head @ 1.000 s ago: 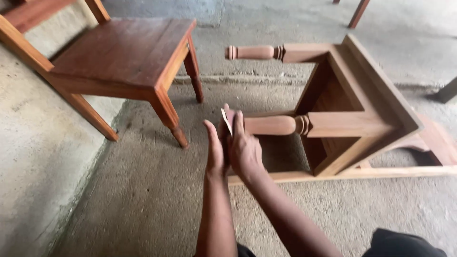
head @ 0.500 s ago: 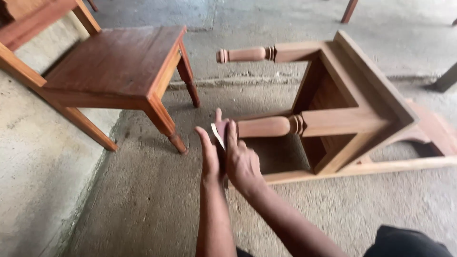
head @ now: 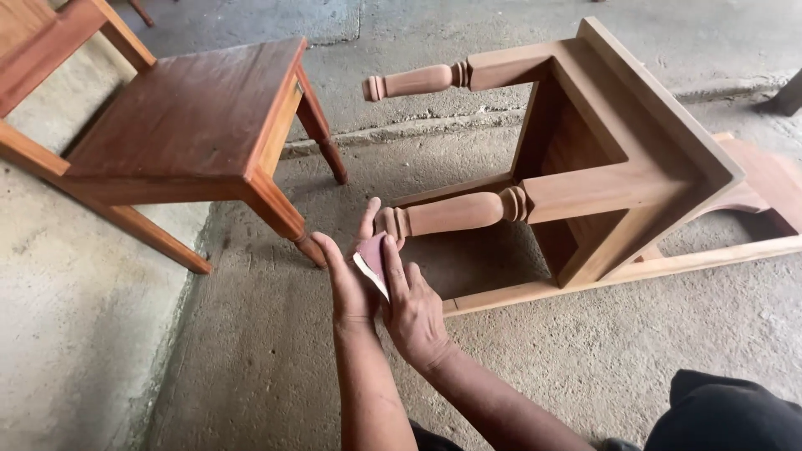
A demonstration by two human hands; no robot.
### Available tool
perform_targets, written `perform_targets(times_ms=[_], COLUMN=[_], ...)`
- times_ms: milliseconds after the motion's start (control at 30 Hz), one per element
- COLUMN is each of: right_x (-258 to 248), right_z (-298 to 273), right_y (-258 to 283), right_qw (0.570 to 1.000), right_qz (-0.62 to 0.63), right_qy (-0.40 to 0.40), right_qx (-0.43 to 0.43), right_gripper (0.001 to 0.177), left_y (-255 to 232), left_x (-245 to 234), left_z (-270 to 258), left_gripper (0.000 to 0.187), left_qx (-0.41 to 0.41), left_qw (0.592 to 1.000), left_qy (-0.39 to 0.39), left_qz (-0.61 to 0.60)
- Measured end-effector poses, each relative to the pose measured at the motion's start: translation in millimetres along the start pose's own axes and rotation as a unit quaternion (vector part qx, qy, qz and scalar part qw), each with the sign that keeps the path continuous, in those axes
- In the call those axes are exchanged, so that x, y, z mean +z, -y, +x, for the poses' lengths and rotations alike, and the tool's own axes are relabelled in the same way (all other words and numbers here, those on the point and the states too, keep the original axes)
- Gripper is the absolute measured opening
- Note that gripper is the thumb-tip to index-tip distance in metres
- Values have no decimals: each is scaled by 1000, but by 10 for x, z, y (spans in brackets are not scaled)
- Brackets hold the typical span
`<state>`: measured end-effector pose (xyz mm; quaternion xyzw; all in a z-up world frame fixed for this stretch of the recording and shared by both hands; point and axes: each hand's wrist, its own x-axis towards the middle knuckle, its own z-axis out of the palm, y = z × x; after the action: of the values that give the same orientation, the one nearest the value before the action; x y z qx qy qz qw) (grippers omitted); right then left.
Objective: Sanding the legs of a wooden chair using sandpaper.
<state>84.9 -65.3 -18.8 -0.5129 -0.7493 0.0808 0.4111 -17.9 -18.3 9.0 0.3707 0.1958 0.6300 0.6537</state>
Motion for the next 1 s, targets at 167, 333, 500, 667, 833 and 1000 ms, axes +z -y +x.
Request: perform_targets(times_ms=[167,333,500,667,833,1000], right_x=[-7,-104,-144,-145,-394,-72], right_z=[419,449,621,658,680,697], right_y=[1,-6,46,50,321,124], right_qw=[999,999,995,997,979,984], right_qz=[-4,17,46,35,-17,-64], right_qy=[-1,9,31,21,124,109], right_qx=[38,38,81,60,158,122], right_gripper=[84,86,71,63,56,66], left_y=[33,95,151,223,168,218], left_x=[-26,-83,-74,-172,-106,-154], left_z=[32,50,-49,112,-4,29], left_gripper=[110,110,101,104,103,103], left_qx=[-11,-61,-41,-1,-28,16], left_qw=[1000,997,997,1000,998,996], left_qy=[-23,-52,-70,-23,-29,-69], left_qz=[-14,7,4,-1,-45,46])
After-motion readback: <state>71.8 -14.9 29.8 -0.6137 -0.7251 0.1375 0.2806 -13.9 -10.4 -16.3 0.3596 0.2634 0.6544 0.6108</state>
